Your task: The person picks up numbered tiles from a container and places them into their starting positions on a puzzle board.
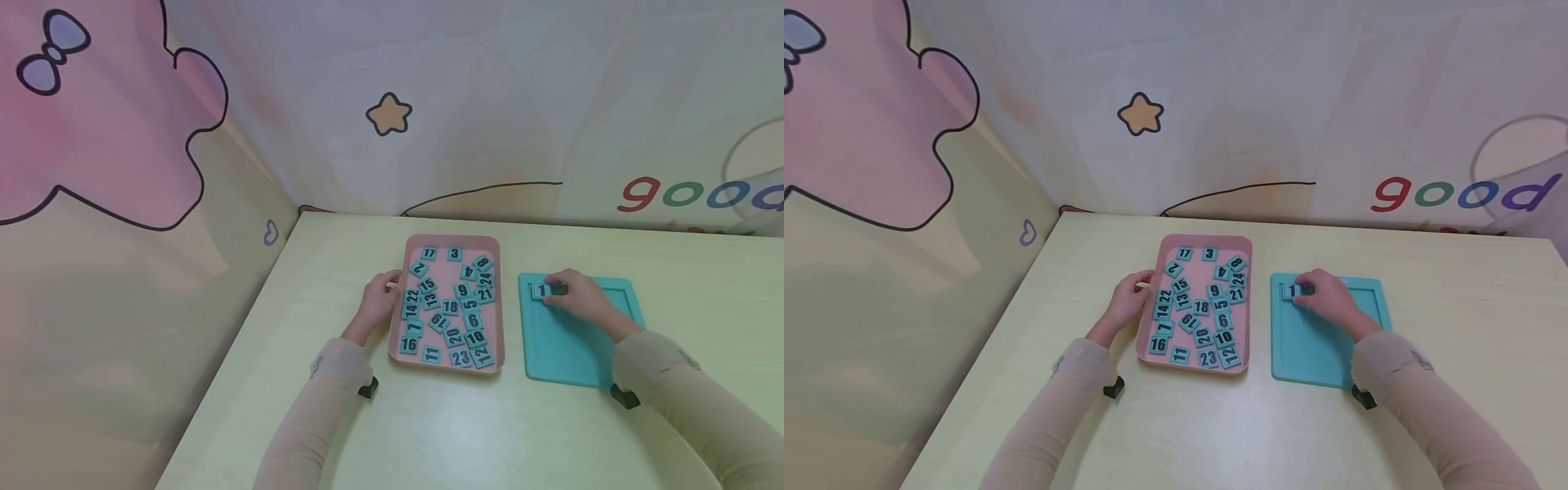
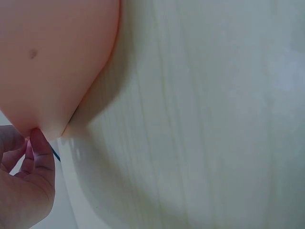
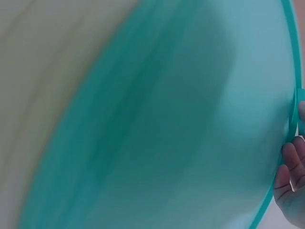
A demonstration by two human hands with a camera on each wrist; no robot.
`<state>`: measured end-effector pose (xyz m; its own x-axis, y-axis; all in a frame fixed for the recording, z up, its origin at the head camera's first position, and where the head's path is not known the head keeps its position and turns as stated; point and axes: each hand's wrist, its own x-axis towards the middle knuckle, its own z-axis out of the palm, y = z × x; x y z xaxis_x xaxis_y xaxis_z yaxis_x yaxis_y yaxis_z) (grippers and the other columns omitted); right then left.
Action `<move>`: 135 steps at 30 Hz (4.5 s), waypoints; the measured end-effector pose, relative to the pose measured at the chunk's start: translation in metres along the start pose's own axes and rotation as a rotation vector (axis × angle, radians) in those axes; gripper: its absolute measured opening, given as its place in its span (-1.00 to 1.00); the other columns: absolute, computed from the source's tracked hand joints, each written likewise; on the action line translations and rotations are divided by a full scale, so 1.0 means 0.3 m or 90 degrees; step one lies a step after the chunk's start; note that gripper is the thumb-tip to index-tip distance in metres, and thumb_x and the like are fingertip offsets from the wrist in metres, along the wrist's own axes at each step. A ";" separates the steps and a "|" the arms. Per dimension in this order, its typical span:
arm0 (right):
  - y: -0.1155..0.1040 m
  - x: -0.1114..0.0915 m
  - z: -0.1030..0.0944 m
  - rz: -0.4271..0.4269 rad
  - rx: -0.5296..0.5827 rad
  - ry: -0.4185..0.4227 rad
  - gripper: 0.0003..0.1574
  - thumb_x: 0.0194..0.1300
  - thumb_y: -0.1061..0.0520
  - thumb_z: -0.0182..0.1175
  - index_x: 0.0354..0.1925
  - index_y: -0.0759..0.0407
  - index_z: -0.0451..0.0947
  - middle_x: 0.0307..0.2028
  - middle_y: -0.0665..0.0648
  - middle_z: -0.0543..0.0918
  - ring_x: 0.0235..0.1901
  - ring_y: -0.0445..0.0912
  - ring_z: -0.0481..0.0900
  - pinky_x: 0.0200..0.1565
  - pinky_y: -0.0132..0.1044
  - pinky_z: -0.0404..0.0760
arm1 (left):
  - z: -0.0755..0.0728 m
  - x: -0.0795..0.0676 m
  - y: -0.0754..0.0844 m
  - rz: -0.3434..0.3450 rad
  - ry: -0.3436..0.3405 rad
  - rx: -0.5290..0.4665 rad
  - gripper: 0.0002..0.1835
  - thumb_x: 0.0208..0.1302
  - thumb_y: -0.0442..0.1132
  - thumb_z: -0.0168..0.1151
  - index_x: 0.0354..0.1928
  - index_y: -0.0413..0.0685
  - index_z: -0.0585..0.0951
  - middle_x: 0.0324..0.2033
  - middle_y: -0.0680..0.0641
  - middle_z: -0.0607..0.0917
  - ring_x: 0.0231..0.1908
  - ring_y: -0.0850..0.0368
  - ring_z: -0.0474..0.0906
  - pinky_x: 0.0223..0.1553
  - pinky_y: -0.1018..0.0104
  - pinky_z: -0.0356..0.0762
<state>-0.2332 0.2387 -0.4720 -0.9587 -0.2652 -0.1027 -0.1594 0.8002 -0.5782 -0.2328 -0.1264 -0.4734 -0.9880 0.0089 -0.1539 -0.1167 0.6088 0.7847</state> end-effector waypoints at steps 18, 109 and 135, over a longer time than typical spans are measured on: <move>-0.016 0.013 0.027 -0.026 -0.058 0.017 -0.46 0.07 0.11 0.17 0.00 0.39 0.42 -0.28 0.31 0.47 -0.33 0.06 0.39 -0.32 -0.11 0.40 | 0.003 0.000 -0.001 -0.016 -0.002 -0.010 -0.57 0.26 -0.31 -0.10 0.19 0.05 0.35 0.02 -0.04 0.44 -0.06 0.07 0.41 -0.02 0.26 0.44; -0.538 0.352 0.278 -0.058 -0.068 -0.182 -0.35 0.08 0.36 0.00 0.16 0.00 0.35 0.17 0.16 0.24 0.10 0.03 0.19 0.11 -0.07 0.31 | -0.013 0.004 -0.010 -0.004 -0.016 -0.008 -0.58 0.26 -0.29 -0.08 0.18 0.08 0.36 0.02 -0.03 0.44 -0.09 0.10 0.41 -0.04 0.28 0.44; -0.525 0.337 0.272 -0.036 -0.050 -0.200 -0.45 0.14 0.25 0.03 0.15 0.03 0.35 -0.14 0.10 0.51 -0.19 -0.03 0.46 -0.21 -0.28 0.42 | 0.000 0.009 -0.013 -0.002 -0.018 -0.001 -0.58 0.26 -0.26 -0.08 0.18 0.08 0.36 0.02 -0.02 0.44 -0.09 0.10 0.40 -0.01 0.28 0.43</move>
<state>-0.2859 0.0419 -0.4575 -0.8304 -0.4534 -0.3238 -0.2396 0.8153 -0.5271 -0.2351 -0.1288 -0.4770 -0.9844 0.0301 -0.1733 -0.1196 0.6079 0.7850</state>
